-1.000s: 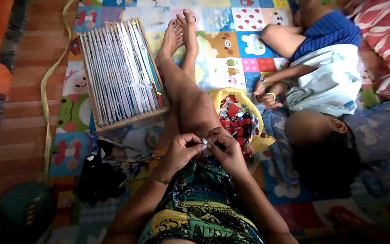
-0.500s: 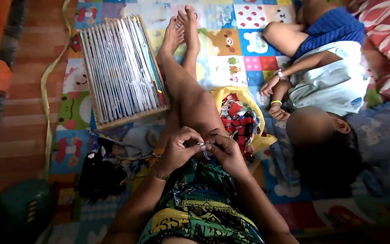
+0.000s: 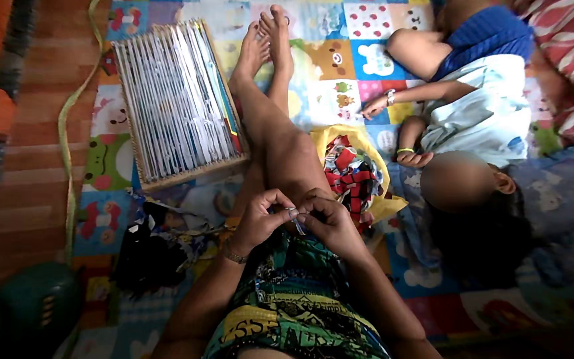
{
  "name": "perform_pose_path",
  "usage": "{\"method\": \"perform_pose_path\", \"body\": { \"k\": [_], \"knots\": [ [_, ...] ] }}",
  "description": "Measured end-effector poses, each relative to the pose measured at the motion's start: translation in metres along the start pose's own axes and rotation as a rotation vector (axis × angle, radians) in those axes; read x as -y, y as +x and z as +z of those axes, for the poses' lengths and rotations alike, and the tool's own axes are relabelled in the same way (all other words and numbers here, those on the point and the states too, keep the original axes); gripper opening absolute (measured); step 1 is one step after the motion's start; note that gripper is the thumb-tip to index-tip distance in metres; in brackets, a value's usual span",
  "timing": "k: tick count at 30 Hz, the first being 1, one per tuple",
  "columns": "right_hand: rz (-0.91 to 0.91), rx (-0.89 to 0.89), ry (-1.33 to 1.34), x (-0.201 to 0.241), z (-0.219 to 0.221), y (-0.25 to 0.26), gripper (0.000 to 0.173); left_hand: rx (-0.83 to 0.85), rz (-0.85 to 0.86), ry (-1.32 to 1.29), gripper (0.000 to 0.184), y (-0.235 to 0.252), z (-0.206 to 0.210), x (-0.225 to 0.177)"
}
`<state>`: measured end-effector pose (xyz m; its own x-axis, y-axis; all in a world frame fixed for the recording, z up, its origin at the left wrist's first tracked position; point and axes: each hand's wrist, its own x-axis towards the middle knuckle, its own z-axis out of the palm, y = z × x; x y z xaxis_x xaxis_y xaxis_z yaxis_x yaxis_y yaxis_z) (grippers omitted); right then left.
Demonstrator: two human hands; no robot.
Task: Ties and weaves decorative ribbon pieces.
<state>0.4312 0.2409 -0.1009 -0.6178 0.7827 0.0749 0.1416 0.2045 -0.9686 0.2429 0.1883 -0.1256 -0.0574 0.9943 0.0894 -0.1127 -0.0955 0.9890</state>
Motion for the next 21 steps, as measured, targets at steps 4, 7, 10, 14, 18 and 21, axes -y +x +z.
{"method": "perform_pose_path", "body": {
  "k": [4, 7, 10, 14, 18, 21],
  "knots": [
    [0.013, -0.052, 0.045, -0.001, 0.004, 0.0, 0.015, 0.047, -0.087, -0.072, 0.007, -0.001, 0.0, -0.005],
    [0.051, -0.1, 0.101, -0.001, 0.008, 0.001, 0.014, 0.07, -0.136, -0.103, 0.008, 0.0, 0.0, -0.008],
    [0.062, -0.075, 0.128, -0.001, 0.008, 0.001, 0.014, 0.079, -0.1, -0.096, 0.011, 0.001, -0.003, -0.009],
    [0.049, -0.063, 0.134, -0.003, 0.006, 0.001, 0.014, 0.076, 0.025, 0.056, 0.008, 0.001, -0.005, -0.007],
    [-0.001, -0.071, 0.044, -0.004, 0.004, 0.0, 0.014, 0.015, 0.068, 0.153, 0.007, 0.001, 0.0, -0.008],
    [-0.054, -0.1, -0.12, -0.002, 0.006, 0.0, 0.016, -0.05, 0.074, 0.199, 0.007, 0.0, 0.008, -0.006]
  ]
}}
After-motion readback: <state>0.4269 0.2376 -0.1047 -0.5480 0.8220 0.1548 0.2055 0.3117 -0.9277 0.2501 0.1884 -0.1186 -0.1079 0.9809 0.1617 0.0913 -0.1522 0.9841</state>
